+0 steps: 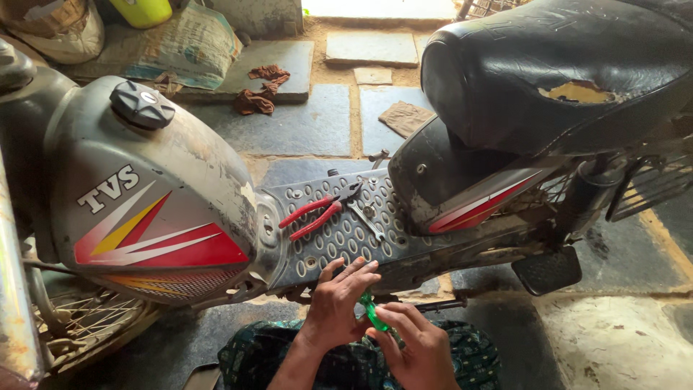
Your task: The person connects wires and works on the electrical components of a moped using a screwdriver.
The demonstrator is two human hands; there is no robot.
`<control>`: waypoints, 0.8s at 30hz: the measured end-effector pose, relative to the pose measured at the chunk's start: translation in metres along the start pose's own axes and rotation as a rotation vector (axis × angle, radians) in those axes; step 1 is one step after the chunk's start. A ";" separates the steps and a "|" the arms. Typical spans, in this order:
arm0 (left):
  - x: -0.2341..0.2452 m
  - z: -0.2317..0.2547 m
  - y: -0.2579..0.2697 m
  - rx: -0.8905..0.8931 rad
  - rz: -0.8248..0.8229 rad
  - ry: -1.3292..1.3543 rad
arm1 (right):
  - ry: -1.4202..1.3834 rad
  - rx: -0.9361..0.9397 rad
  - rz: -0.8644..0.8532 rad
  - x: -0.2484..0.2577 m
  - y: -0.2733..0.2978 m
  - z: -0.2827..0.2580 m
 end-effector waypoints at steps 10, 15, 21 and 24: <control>-0.002 -0.002 0.001 -0.010 -0.017 -0.055 | 0.294 -0.226 0.093 0.006 0.002 0.029; 0.001 0.001 -0.002 -0.011 -0.008 -0.025 | 0.335 -0.344 0.061 -0.001 0.011 0.049; -0.002 0.000 -0.001 -0.043 -0.037 -0.059 | 0.246 -0.296 0.115 -0.002 0.010 0.044; -0.003 0.000 -0.001 -0.042 -0.044 -0.048 | 0.247 -0.398 0.078 -0.003 0.014 0.054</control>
Point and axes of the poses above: each hand's wrist, its own y-axis away from the middle knuckle, its own x-axis out of the back of the hand, z = x × y, the point moved 10 cm from there along -y, towards the middle knuckle, and after that the axes turned 3 degrees about z, right-handed, at the moved point
